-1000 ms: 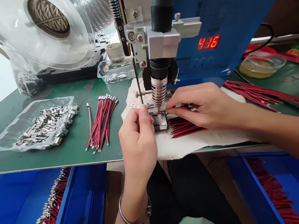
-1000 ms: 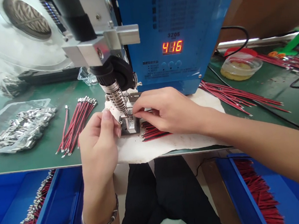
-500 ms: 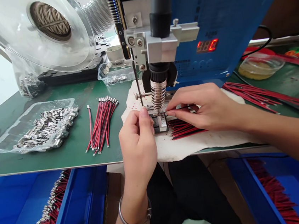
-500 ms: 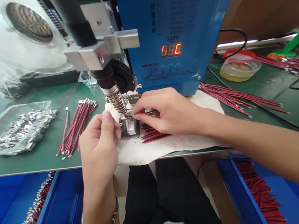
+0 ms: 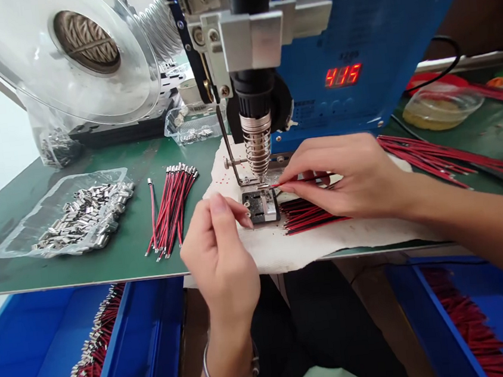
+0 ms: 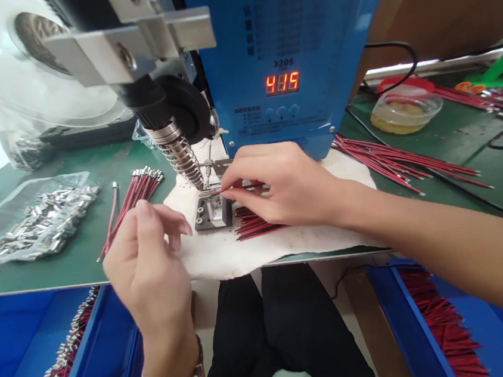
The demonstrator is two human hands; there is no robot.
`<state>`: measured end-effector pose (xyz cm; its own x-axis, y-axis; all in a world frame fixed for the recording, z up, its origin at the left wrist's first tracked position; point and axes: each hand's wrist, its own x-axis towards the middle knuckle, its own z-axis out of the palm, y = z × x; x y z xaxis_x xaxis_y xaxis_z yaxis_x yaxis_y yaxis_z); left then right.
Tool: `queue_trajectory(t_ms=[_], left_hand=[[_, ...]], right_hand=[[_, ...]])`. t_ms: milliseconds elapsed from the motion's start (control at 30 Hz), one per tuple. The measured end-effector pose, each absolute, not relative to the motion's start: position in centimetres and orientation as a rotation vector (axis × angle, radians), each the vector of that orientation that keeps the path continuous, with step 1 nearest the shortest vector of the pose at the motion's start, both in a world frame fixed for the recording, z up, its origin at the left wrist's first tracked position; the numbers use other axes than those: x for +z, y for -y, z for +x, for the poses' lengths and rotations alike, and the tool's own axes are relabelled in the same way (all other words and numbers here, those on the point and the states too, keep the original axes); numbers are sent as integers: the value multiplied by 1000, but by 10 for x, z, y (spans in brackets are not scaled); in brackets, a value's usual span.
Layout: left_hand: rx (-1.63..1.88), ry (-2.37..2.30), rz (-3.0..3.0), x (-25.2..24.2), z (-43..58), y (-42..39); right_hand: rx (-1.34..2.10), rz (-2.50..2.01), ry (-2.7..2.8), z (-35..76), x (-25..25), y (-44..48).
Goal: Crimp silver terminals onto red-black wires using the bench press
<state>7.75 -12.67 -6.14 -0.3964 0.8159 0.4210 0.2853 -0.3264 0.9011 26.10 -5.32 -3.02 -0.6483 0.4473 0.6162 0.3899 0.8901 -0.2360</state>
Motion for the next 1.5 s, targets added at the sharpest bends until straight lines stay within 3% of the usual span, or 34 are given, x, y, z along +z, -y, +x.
queue_trajectory(t_ms=[233, 567, 800, 900, 1133, 1333, 1500], left_hand=[[1500, -1476, 1882, -70, 97, 162], [1583, -1460, 1953, -73, 116, 162], [1516, -1823, 1745, -35, 45, 138], [1220, -2148, 1859, -14, 4, 105], [805, -2378, 1906, -18, -34, 48], [804, -2579, 1970, -23, -50, 69], [503, -2562, 2092, -35, -64, 74]], right_hand=[[182, -413, 2372, 262, -26, 68], [498, -283, 2362, 263, -27, 73], [54, -306, 2446, 273, -27, 55], [-78, -334, 2470, 277, -26, 50], [-134, -317, 2468, 277, -25, 50], [-135, -313, 2476, 277, -27, 50], [-144, -303, 2482, 277, -29, 50]])
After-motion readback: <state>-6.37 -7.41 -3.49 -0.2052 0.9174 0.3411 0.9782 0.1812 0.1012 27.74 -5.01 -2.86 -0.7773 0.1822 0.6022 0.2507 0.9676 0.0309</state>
